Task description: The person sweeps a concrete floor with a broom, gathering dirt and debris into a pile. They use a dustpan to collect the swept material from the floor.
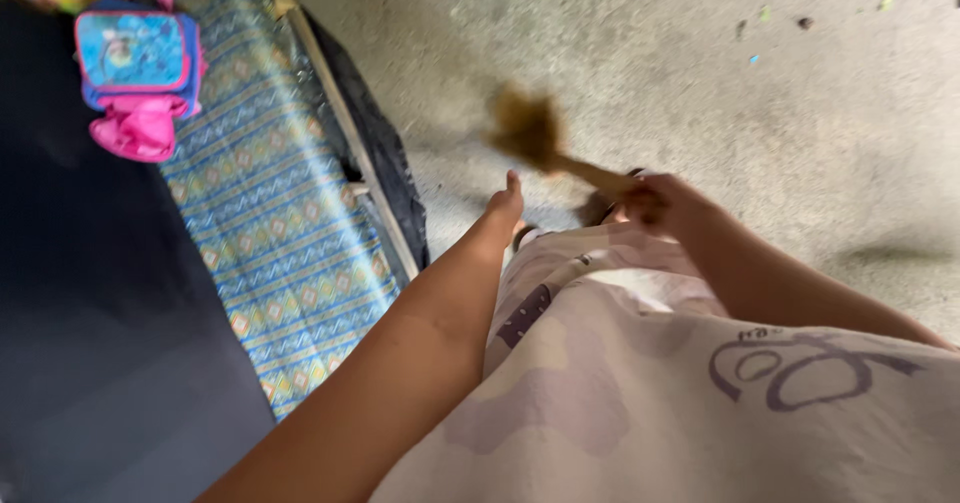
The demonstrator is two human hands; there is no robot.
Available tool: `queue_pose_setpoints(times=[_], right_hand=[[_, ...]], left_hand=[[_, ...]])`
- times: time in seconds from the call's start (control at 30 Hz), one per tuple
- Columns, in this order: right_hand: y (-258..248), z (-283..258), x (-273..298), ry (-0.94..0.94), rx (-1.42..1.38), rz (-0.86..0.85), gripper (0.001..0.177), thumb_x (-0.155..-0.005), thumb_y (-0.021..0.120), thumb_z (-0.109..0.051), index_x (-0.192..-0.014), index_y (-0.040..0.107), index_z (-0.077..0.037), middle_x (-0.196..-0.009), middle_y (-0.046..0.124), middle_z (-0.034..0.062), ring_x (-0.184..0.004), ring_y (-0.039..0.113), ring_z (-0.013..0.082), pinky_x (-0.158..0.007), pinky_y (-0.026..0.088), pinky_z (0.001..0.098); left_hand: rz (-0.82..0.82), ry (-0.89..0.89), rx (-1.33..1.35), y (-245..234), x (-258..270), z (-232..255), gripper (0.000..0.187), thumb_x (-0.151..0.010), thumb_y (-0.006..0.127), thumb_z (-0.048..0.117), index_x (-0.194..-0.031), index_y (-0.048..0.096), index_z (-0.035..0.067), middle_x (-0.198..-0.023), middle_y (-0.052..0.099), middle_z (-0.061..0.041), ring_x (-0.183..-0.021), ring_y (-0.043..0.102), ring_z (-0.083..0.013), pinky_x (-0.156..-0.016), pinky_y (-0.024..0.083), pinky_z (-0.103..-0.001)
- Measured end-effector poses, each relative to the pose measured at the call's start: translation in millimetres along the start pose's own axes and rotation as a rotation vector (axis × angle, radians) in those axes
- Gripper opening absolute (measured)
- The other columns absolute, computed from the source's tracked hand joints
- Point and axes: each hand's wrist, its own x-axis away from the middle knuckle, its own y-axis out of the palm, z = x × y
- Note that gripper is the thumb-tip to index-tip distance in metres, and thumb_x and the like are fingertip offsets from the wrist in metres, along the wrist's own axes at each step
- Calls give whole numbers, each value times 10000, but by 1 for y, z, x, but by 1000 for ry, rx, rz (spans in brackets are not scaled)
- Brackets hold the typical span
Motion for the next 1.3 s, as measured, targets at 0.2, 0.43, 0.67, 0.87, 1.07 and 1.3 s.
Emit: queue_pose_setpoints(times=[0.2, 0.43, 0.67, 0.87, 1.07, 1.3], right_hand=[[-198, -148, 82, -372, -345, 223, 210, -1048, 524, -104, -1207, 553, 30, -738, 567, -11, -450, 427, 32, -406, 440, 152], [-225, -203, 160, -450, -188, 459, 124, -1023, 512, -96, -1107, 473, -12, -734, 535, -10, -467, 452, 33, -410, 419, 148], [-105, -130, 194, -253, 96, 96, 116, -920, 607, -111, -866, 527, -47, -576, 507, -16, -360, 356, 47, -282, 283, 184], [14, -109, 144, -82, 344, 62, 219, -925, 540, -156, -781, 588, 3, -639, 566, 59, -402, 394, 63, -348, 311, 177], [-90, -176, 80, -109, -333, -50, 341, -1009, 488, -95, -1292, 516, 93, -687, 533, -2, -414, 408, 22, -318, 371, 146], [-196, -273, 134, -494, -628, 350, 130, -1046, 459, -151, -1060, 514, -35, -727, 538, 31, -470, 443, 90, -448, 503, 207]], left_hand=[[-10, 77, -110, 57, 12, 69, 983, -931, 210, 815, -1376, 597, 28, -1039, 734, -189, -797, 707, -286, -601, 524, -399], [-100, 155, -42, 134, 33, 142, 911, -916, 278, 799, -1297, 613, 42, -943, 703, -156, -726, 637, -239, -583, 476, -407], [-178, 178, -37, 196, 19, 170, 931, -943, 342, 801, -1243, 668, -18, -931, 695, -193, -742, 644, -258, -585, 496, -368], [-120, 274, -111, 203, 14, 191, 892, -906, 313, 783, -1303, 596, 36, -1073, 685, -131, -763, 690, -263, -608, 526, -398], [-125, 221, -113, 171, 8, 184, 938, -927, 282, 786, -1370, 543, 2, -1145, 687, -165, -853, 712, -267, -749, 540, -427], [-77, 162, -42, 120, -7, 169, 935, -929, 282, 769, -1296, 595, -32, -1068, 690, -172, -872, 708, -276, -725, 520, -451]])
